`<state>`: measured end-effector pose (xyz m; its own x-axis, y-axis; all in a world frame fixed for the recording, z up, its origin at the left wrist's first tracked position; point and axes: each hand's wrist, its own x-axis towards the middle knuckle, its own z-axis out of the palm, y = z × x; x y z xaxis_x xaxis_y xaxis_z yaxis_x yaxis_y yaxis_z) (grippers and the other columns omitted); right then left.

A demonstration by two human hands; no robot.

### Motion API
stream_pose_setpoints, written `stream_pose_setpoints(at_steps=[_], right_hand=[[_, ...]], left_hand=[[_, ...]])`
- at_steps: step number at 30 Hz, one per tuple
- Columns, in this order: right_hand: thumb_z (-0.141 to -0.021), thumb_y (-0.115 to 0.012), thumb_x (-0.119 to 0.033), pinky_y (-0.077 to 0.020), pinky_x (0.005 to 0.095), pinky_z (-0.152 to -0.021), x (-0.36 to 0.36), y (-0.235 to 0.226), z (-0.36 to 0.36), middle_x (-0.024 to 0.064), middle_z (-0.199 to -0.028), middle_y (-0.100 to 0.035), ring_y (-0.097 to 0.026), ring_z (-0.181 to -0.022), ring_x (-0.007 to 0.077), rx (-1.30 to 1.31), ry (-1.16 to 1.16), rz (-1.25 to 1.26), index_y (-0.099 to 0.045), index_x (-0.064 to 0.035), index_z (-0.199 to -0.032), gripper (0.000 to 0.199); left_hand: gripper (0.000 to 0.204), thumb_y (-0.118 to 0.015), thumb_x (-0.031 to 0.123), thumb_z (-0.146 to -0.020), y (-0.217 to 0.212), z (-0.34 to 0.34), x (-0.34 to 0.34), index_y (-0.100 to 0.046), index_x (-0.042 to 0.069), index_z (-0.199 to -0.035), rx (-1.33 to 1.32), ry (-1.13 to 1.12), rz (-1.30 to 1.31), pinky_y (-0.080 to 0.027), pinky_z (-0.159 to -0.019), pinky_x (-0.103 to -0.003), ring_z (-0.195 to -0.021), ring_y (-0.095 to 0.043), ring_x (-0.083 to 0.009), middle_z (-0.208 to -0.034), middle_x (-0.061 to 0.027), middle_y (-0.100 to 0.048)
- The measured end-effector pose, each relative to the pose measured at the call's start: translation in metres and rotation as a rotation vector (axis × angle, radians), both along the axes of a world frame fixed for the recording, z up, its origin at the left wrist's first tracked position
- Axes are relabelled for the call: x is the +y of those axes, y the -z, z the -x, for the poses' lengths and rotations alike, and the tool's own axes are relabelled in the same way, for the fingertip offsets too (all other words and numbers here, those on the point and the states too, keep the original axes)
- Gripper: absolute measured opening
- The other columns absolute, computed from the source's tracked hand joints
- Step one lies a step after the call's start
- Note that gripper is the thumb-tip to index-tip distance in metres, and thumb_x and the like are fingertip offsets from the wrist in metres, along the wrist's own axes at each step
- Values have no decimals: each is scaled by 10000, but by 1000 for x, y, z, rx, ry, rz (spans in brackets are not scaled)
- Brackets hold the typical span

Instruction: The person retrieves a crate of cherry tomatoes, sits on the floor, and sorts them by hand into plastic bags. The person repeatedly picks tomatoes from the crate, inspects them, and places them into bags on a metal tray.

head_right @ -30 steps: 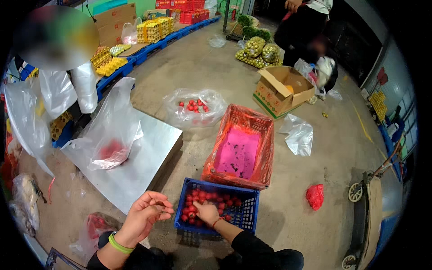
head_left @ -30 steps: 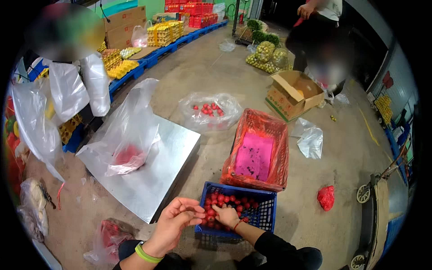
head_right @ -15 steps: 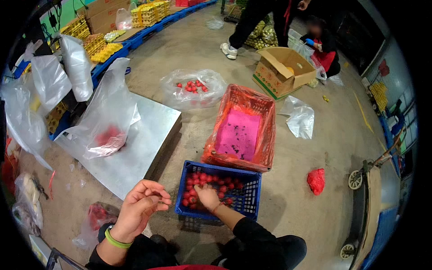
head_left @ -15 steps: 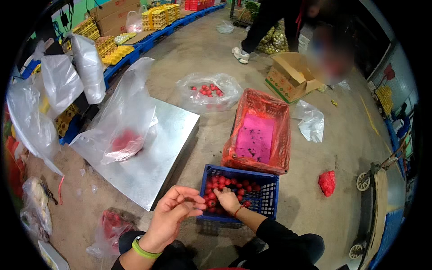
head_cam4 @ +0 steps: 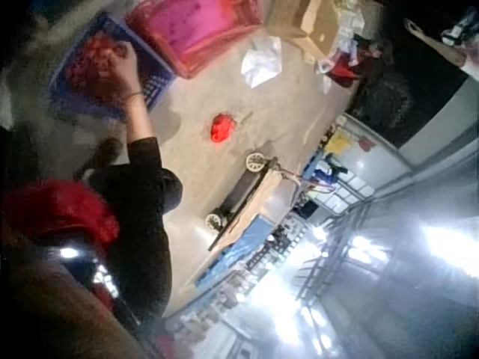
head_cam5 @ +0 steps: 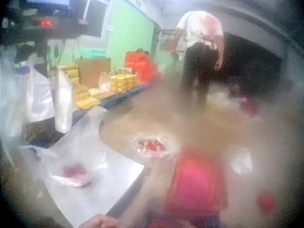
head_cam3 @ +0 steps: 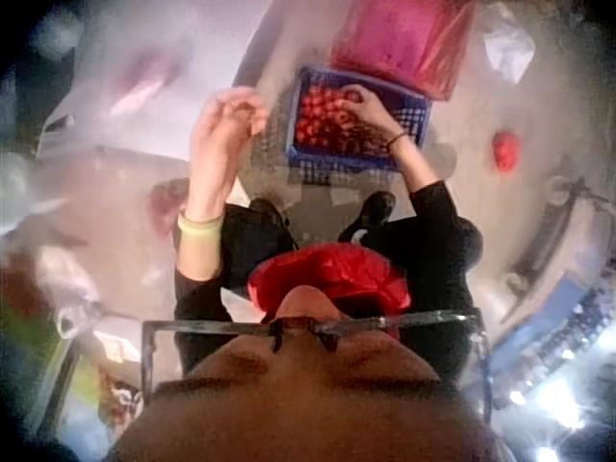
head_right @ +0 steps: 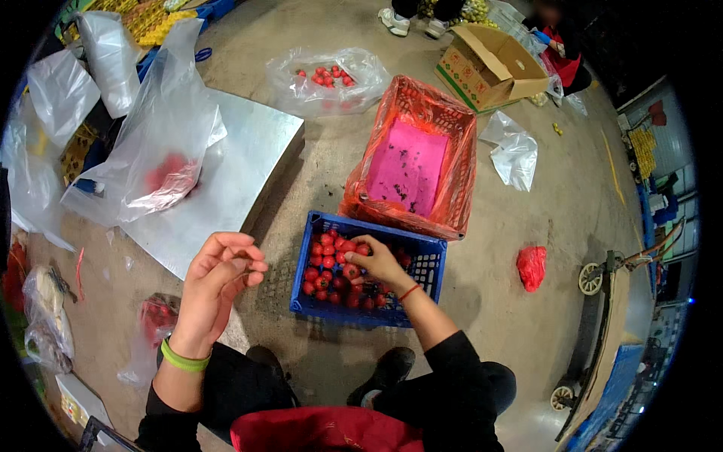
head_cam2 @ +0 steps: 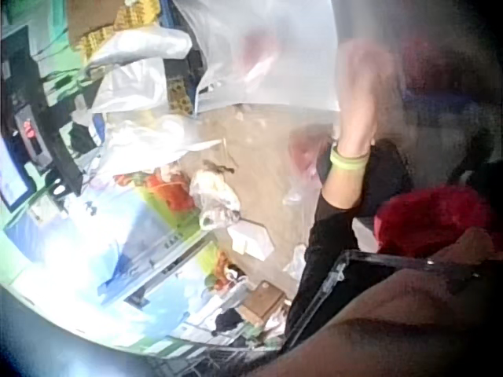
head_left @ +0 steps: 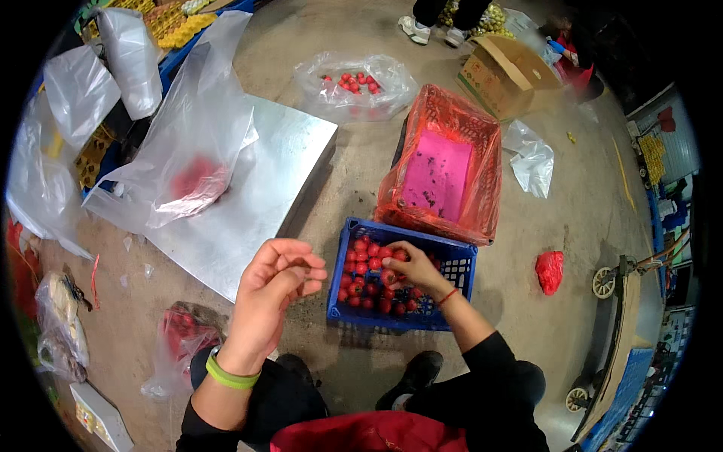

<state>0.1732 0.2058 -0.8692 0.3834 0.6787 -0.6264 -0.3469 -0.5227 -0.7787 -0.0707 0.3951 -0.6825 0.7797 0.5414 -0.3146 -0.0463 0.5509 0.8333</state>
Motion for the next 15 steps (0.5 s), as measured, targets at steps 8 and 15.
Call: stream_pose_setpoints(at_steps=[8,15], right_hand=[[-975,-676,-255,-633,331,-679,19,-178,12,66,-1257,-611,-684,-977,154,367,40,-328,-458,-83,-1408,515],[-1006,-625,-260,-597,336,-656,24,-241,36,54,-1222,-613,-663,-957,152,355,17,-411,-467,-94,-1405,460]], left_hand=[[489,-582,-14,-952,5,-50,-1,-477,53,-1425,-134,273,-420,-458,-1054,-363,-1351,-449,-180,-1382,-56,-519],[489,-609,25,-972,-23,-77,-15,-453,44,-1435,-325,369,-253,-457,-1046,-327,-1230,-567,-184,-1356,-107,-573]])
